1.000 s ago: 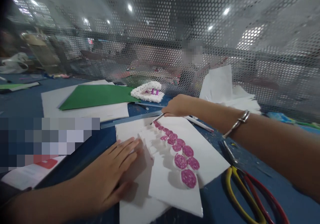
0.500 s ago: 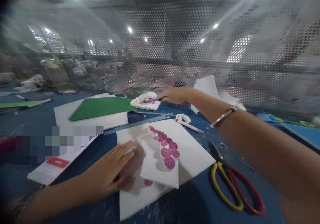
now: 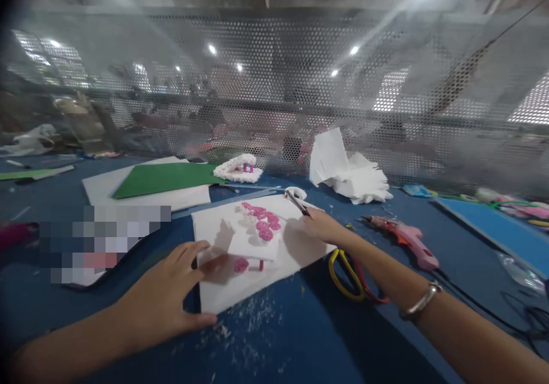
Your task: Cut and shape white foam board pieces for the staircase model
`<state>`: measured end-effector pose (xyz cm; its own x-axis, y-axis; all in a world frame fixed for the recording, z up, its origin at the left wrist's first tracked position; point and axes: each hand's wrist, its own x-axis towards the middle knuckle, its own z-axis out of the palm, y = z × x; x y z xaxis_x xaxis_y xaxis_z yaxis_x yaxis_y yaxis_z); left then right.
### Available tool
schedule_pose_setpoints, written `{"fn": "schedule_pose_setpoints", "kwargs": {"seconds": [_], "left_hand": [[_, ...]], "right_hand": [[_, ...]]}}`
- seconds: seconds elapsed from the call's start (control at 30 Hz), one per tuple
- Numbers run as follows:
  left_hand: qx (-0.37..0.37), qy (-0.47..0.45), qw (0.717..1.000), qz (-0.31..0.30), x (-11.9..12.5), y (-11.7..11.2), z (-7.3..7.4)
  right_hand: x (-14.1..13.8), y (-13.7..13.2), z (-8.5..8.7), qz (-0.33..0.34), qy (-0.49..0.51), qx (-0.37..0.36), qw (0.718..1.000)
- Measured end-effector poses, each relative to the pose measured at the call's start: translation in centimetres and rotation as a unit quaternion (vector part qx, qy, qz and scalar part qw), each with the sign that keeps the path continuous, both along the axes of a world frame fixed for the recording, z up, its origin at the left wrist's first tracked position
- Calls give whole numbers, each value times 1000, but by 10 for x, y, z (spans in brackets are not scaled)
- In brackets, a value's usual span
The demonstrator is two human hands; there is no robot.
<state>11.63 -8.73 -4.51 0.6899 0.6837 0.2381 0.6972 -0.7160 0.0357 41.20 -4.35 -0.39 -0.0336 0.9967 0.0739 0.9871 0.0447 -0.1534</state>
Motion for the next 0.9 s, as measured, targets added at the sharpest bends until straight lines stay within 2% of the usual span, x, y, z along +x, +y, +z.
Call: {"fn": "schedule_pose_setpoints", "kwargs": {"seconds": [0.07,0.2,0.37,0.47,0.57,0.7,0.8,0.9], "left_hand": [[4,-9,1000,2,-6,1,-2],[-28,-25,998,-41,-22,-4,2],[-67,-45,996,-24,-33,-13,12],[-72,-8,996,-60,-37,-11,15],[-46,36,991,-117,-45,-1,12],[51,27,982,-182,-62,12,-3],[98,-39,979,-172,-70,13,-7],[60,-32,986,-150,-62,7,3]], "right_hand": [[-4,-7,2,-34,35,-3,999],[-8,-24,6,-75,112,-2,991],[-5,-47,9,-76,171,9,982],[-3,-56,8,-71,170,31,982],[0,-63,2,-63,161,52,984],[8,-69,-5,-55,149,65,985],[16,-72,-3,-49,128,53,989],[22,-71,3,-32,101,33,994]]}}
